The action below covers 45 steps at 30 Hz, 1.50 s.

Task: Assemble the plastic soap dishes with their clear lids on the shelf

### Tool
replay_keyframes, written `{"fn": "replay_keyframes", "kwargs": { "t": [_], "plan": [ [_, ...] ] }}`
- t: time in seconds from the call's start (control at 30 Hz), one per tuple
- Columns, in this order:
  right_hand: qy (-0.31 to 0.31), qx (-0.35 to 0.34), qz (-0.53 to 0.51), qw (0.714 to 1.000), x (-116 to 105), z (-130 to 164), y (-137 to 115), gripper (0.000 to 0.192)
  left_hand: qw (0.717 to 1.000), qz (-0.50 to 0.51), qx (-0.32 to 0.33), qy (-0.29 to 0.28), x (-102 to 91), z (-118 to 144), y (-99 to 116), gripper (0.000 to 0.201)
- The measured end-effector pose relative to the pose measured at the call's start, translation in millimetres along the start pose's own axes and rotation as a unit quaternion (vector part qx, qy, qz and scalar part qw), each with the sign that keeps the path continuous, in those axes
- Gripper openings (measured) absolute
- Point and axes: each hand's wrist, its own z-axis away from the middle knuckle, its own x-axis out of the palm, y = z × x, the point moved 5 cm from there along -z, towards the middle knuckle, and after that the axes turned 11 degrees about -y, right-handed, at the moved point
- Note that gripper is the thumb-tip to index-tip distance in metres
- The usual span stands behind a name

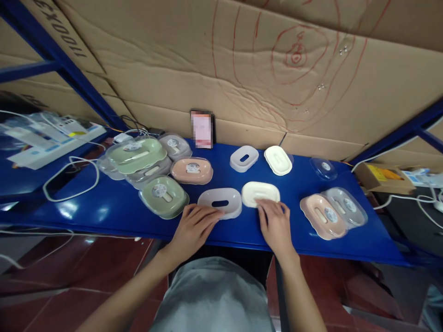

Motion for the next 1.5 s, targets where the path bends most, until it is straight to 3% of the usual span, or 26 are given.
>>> {"fn": "replay_keyframes", "kwargs": {
  "t": [0.07, 0.13, 0.27, 0.33, 0.43, 0.53, 0.7, 0.8, 0.93, 1.1, 1.2, 1.37, 1.5],
  "plan": [
    [0.012, -0.034, -0.070, 0.997, 0, 6, -16, 0.039, 0.999, 0.018, 0.001, 0.033, -4.2, -4, 3, 0.024],
    [0.033, -0.022, -0.098, 0.994, 0, 9, -19, 0.043, 0.998, 0.036, 0.007, 0.060, -8.2, -9, 7, 0.022],
    [0.011, 0.040, -0.046, 0.998, 10, 2, 4, 0.053, 0.994, 0.059, 0.013, 0.094, -10.5, -18, 10, 0.026],
    [-0.028, 0.021, -0.048, 0.998, 17, -3, 13, 0.048, 0.993, 0.064, 0.020, 0.096, -6.0, -24, 9, 0.028],
    [-0.076, -0.024, -0.106, 0.991, 22, -3, 16, 0.051, 0.995, 0.067, 0.025, 0.066, 8.1, -35, 5, 0.030],
    [-0.064, -0.013, -0.168, 0.984, 17, 0, 14, 0.062, 0.998, 0.059, 0.022, -0.002, 25.2, -44, 0, 0.032],
    [-0.086, -0.030, -0.134, 0.987, 13, -7, -2, 0.073, 0.997, 0.017, 0.024, -0.074, 32.8, -54, -6, 0.048],
    [-0.073, -0.034, -0.124, 0.989, 14, -18, -8, 0.060, 0.996, -0.021, -0.012, -0.081, 27.2, -56, -11, 0.052],
    [0.004, -0.044, -0.142, 0.989, 12, -25, -7, 0.034, 0.993, -0.043, -0.087, -0.069, 22.5, -53, -20, 0.044],
    [0.061, -0.045, -0.140, 0.987, 8, -23, -4, 0.024, 0.991, -0.036, -0.112, -0.064, 26.3, -56, -23, 0.043],
    [0.040, -0.050, -0.101, 0.993, 10, -24, -11, 0.025, 0.989, -0.037, -0.114, -0.087, 30.6, -61, -25, 0.042],
    [-0.010, -0.103, -0.002, 0.995, 16, -25, -27, 0.044, 0.987, 0.028, -0.124, -0.095, 35.5, -54, -40, 0.049],
    [-0.014, -0.072, 0.007, 0.997, 14, -31, -28, 0.045, 0.988, 0.044, -0.125, -0.083, 37.9, -55, -50, 0.050]
  ]
}}
